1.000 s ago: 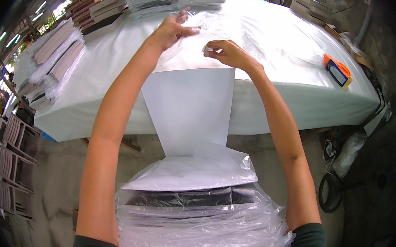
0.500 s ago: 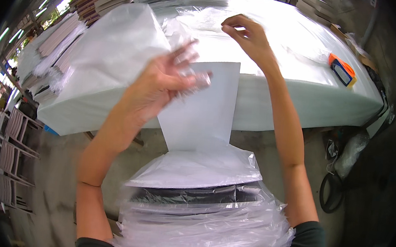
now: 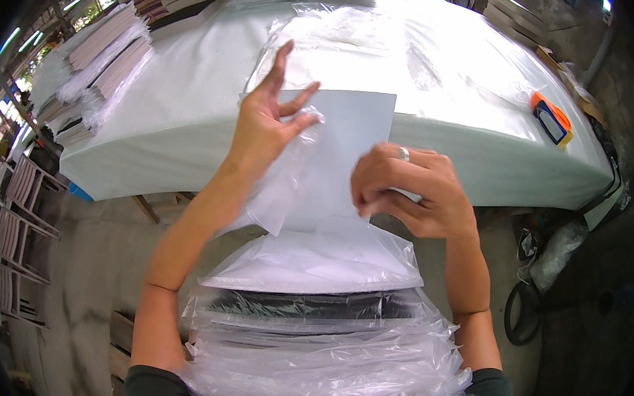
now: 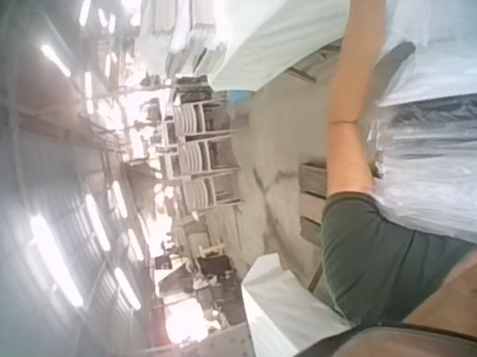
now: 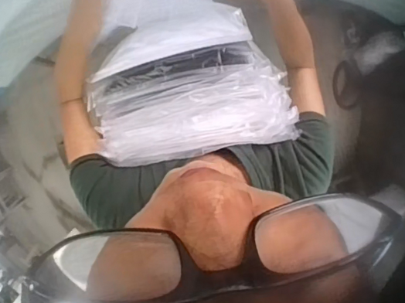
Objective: The person wraps individual black books in clear plastic film and stacks them on a table.
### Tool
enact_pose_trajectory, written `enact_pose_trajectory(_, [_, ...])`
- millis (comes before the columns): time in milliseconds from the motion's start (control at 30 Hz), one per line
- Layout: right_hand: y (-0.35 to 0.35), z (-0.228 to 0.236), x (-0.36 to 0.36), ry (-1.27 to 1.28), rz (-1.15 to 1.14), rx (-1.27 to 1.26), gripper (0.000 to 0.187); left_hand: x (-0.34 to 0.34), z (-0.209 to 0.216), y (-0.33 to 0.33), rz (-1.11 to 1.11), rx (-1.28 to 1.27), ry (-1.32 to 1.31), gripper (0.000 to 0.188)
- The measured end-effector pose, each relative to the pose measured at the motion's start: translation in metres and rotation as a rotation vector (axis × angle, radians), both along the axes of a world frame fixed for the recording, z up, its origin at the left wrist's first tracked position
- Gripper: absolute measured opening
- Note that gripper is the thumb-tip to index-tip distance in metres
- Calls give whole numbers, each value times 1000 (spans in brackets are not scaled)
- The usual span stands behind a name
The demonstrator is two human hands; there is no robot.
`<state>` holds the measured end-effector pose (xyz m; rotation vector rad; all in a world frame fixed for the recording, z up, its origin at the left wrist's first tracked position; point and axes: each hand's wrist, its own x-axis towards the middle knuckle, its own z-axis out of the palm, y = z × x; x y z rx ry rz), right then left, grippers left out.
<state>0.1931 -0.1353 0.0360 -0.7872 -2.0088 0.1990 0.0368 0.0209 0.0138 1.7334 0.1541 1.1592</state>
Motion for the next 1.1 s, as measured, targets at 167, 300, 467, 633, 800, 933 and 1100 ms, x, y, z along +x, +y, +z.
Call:
enact_pose_trajectory(167, [17,-8,-13,-62,-200,127,20,-16,-7,16,-219,-489,65,92])
enact_pose_trajectory(300, [42,-29,-14,-270,-429,511,15,-11,-4,-8,-537,-851,72,91])
enact_pose_trajectory(467, [36,-37,-17,-342,-356,536,16,-6,-2,0,-372,-720,80,85])
enact_pose_trajectory(633, [13,-56,-24,-307,-44,182,17,-24,15,63,502,168,73,77])
enact_pose_trajectory(800, [21,-48,-11,215,-272,81,11,-20,13,-14,221,598,387,62])
enact_pose_trajectory(933, [20,-19,-11,680,-367,-128,10,-23,14,-51,-89,308,974,44])
enact_pose_trajectory(1100, [18,-50,23,-83,112,-782,21,-87,-55,2,-477,-438,-56,27])
